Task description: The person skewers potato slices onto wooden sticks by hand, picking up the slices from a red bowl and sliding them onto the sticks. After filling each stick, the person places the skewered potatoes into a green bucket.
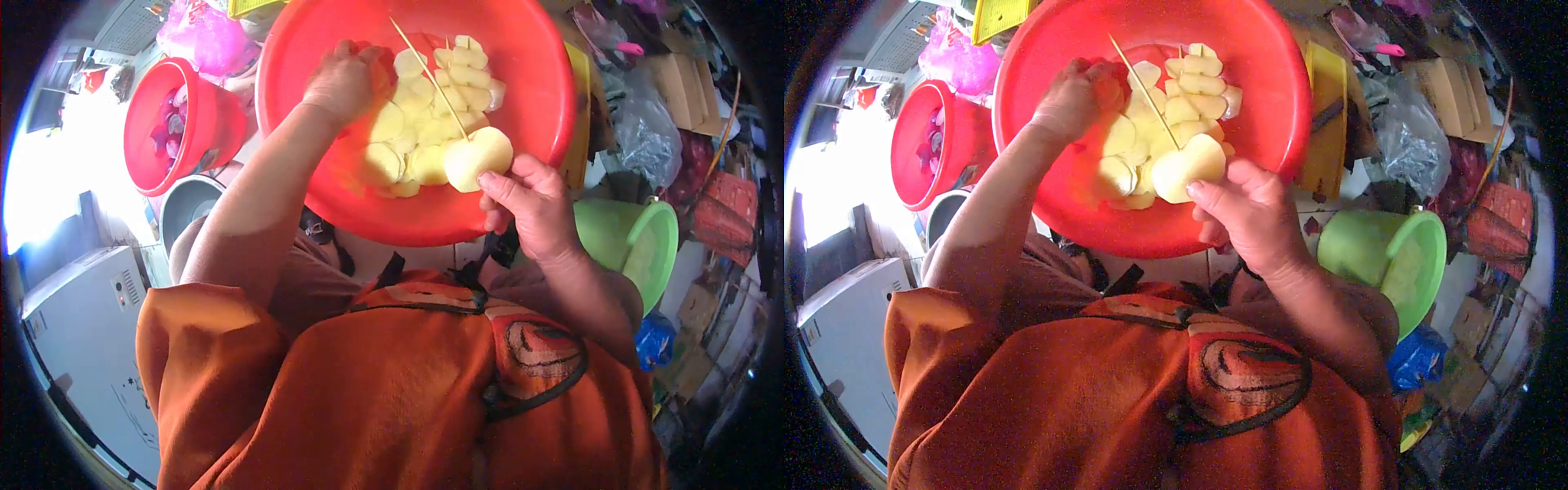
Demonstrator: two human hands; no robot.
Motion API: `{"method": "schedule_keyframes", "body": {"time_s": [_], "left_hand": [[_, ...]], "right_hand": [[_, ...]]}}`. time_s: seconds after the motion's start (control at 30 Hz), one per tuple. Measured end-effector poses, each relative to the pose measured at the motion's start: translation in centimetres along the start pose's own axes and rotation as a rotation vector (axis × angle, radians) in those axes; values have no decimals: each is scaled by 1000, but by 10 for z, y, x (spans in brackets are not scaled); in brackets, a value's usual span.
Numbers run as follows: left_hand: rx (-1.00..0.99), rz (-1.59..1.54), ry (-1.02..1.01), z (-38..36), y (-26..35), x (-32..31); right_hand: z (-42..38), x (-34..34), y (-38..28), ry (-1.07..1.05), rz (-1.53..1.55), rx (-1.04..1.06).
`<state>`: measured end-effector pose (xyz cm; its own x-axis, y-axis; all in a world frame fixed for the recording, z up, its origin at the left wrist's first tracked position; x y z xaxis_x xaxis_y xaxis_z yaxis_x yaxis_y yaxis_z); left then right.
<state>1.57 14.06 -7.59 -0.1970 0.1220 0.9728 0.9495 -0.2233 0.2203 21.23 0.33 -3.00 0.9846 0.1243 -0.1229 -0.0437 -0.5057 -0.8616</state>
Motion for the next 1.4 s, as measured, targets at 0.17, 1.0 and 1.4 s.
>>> {"method": "schedule_keyframes", "body": {"time_s": [0.17, 1.0, 1.4], "left_hand": [[-113, 63, -153, 15, 13, -14], [401, -1125, -73, -32, -39, 24], [421, -1617, 306, -35, -54, 64]], "right_hand": [[-1, 3, -1, -2, -44, 8], [-15, -20, 13, -63, -145, -15], [-18, -27, 9, -115, -83, -43]]}}
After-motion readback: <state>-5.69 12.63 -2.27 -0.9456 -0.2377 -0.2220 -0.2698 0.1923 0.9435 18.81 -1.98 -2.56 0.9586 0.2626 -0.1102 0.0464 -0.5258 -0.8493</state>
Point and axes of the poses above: each hand's wrist, its own z-axis towards the middle knuckle, its own x-axis out of the back of the hand, y = z × x, the point moved 9 cm from there along z, towards the middle knuckle, and after that the axes turned 1 degree about z, right-handed, at the moved point
